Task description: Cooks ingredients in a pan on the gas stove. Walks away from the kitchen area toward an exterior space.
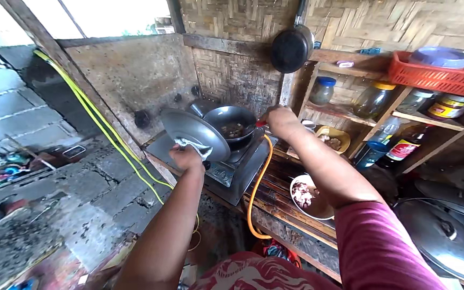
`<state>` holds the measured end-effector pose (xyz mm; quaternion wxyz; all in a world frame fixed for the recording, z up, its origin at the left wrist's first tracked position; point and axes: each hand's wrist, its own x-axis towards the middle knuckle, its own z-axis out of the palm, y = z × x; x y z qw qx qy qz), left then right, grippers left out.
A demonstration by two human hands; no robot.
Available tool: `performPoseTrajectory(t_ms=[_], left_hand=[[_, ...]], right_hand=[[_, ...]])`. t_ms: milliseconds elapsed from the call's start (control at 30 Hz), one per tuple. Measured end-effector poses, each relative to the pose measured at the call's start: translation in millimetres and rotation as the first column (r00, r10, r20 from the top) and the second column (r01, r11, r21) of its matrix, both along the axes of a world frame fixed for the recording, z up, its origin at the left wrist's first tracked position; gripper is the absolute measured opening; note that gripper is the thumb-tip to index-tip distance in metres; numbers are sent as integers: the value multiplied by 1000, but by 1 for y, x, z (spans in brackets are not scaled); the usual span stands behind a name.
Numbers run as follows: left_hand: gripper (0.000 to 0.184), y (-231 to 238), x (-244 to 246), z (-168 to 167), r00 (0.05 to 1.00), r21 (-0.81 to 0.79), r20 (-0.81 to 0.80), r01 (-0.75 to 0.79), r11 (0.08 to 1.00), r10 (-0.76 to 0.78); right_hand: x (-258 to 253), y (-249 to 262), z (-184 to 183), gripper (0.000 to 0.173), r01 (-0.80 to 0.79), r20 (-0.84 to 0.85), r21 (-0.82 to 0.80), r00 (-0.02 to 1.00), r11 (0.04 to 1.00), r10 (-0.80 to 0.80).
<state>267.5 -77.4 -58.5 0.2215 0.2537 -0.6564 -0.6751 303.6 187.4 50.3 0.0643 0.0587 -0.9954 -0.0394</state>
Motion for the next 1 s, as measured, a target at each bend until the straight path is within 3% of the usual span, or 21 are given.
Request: performPoseTrajectory(t_ms=[200,333,467,567,667,767,867,1000], left_hand=[[44,2,5,2,999,21,-44,31,999,-30],[43,-3,5,3,999,9,-42,32,999,-31],[40,-5,7,7,998,8,-58,35,999,-34],[40,-4,11,5,996,39,-66,61,997,-58],[40,-3,19,5,992,75,-78,105,992,-99],[40,-5,21,-1,992,64,-68,115,991,-110],[40,-6,21,-6,991,65,-68,121,991,-116],[41,-9,21,-5,991,89,-71,123,988,-117]], right_hand=[[-49,-25,-62,35,1,-42,-68,999,998,-4],[-55,-18,-31,30,59,-103,-108,992,992,-70],[-47,-4,7,15,83,-68,27,994,996,-81],[-60,-7,-15,19,76,-23,-9,997,997,-76],[-80,-7,-40,28,69,-92,-139,992,988,-82],[-99,8,-43,36,182,-79,-320,973,930,-218],[-117,18,-59,30,353,86,-475,930,806,-357],[-110,-2,-69,41,470,289,-559,883,683,-370]])
